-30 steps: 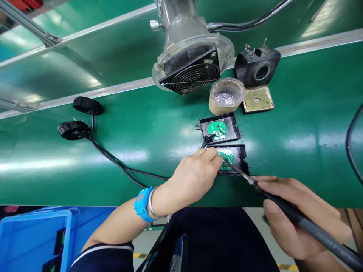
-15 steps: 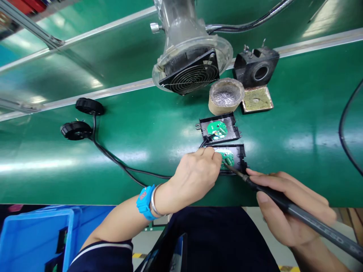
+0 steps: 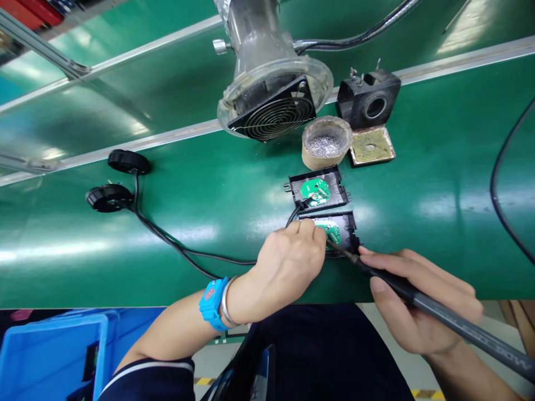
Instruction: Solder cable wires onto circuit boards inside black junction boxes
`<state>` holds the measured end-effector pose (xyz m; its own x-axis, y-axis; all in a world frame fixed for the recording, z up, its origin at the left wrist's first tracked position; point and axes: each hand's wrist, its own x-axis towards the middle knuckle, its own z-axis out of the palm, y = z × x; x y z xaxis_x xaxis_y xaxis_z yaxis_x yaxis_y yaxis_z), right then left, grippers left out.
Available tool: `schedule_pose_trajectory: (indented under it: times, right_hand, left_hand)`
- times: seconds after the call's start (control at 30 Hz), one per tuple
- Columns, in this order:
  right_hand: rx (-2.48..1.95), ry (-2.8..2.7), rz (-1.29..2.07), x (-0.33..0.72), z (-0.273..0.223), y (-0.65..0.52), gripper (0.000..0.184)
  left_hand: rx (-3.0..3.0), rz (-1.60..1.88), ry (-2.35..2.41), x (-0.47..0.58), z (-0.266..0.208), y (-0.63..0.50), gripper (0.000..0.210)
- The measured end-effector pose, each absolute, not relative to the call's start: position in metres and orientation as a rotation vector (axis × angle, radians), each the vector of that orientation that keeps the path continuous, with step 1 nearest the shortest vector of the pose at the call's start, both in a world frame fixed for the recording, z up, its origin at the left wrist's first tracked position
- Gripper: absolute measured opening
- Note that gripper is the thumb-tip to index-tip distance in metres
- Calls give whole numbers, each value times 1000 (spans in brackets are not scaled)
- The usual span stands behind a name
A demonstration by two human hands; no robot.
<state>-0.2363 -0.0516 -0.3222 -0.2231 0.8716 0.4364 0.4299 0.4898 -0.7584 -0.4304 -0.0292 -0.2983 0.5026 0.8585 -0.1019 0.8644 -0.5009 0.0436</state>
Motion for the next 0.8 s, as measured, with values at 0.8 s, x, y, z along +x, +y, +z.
schedule_pose_trajectory:
  times: [0.8]
  right_hand:
    - [-1058,-1821,621,-238,-322,-49,28]
  left_hand:
    - [2639,-91,1648,-426,-306,-36,13]
